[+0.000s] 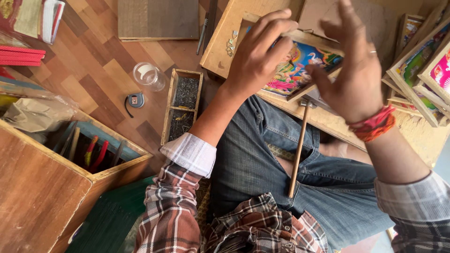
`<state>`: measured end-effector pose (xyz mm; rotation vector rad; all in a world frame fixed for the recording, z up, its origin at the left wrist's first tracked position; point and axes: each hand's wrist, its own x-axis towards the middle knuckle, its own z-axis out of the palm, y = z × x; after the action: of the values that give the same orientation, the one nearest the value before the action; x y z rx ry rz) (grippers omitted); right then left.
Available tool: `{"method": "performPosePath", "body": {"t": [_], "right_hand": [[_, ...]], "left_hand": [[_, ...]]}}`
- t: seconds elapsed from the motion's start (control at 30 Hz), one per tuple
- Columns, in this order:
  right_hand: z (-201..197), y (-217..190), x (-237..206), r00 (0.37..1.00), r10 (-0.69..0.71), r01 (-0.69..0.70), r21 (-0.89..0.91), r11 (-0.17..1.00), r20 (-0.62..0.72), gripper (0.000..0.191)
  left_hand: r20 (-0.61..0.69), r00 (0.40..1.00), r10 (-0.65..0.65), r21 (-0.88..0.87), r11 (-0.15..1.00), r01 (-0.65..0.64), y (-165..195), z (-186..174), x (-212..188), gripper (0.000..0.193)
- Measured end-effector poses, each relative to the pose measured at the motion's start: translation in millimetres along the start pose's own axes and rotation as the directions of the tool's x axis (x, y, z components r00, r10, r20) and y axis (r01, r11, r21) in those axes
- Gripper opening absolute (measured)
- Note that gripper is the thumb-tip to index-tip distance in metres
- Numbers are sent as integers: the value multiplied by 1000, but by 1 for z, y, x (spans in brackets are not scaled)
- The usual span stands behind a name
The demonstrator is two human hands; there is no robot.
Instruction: The person sits on the floor and assembles small wooden frames by placing metal fasteners on the back and hammering them in. They handle multiple frames, flip them to check the front, and stack the completed units.
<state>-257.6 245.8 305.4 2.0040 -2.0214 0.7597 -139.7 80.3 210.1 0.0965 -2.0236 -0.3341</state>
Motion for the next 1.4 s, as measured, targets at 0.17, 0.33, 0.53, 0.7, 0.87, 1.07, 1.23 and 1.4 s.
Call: {"method": "performPosePath", "body": {"t": [0.17, 0.33, 0.53, 0.7, 0.87, 1.07, 1.23, 1.4], "right_hand": [[4, 29, 4, 997, 76, -76, 8, 997, 26, 54], [-12, 35, 4, 998, 68, -67, 66, 996, -17, 20], [-51, 64, -36, 987, 64, -63, 13, 998, -150, 18], [-21, 110, -80, 962, -97, 80, -76, 994, -254, 16], [43, 133, -147, 981, 56, -92, -192, 977, -184, 8], [95, 156, -202, 959, 284, -284, -13, 959, -17, 28], [109, 173, -202, 952, 303, -305, 55, 951, 43, 34], [104, 164, -203, 900, 427, -420, 85, 903, -88, 38]], "left_hand": [[-211, 968, -134, 58, 987, 149, -15, -23, -51, 26], [-148, 719, -679, 173, 698, 695, -66, -50, -156, 15], [306, 414, -857, 566, 514, 645, -98, -46, -240, 32], [378, 278, -883, 623, 465, 629, -106, -32, -239, 40], [362, 440, -821, 518, 570, 637, -105, -30, -246, 19], [300, 567, -767, 355, 641, 680, -109, -28, -268, 10], [85, 629, -773, 76, 635, 769, -105, -23, -257, 13], [69, 650, -757, -491, 541, 683, -73, 20, -196, 12]]}}
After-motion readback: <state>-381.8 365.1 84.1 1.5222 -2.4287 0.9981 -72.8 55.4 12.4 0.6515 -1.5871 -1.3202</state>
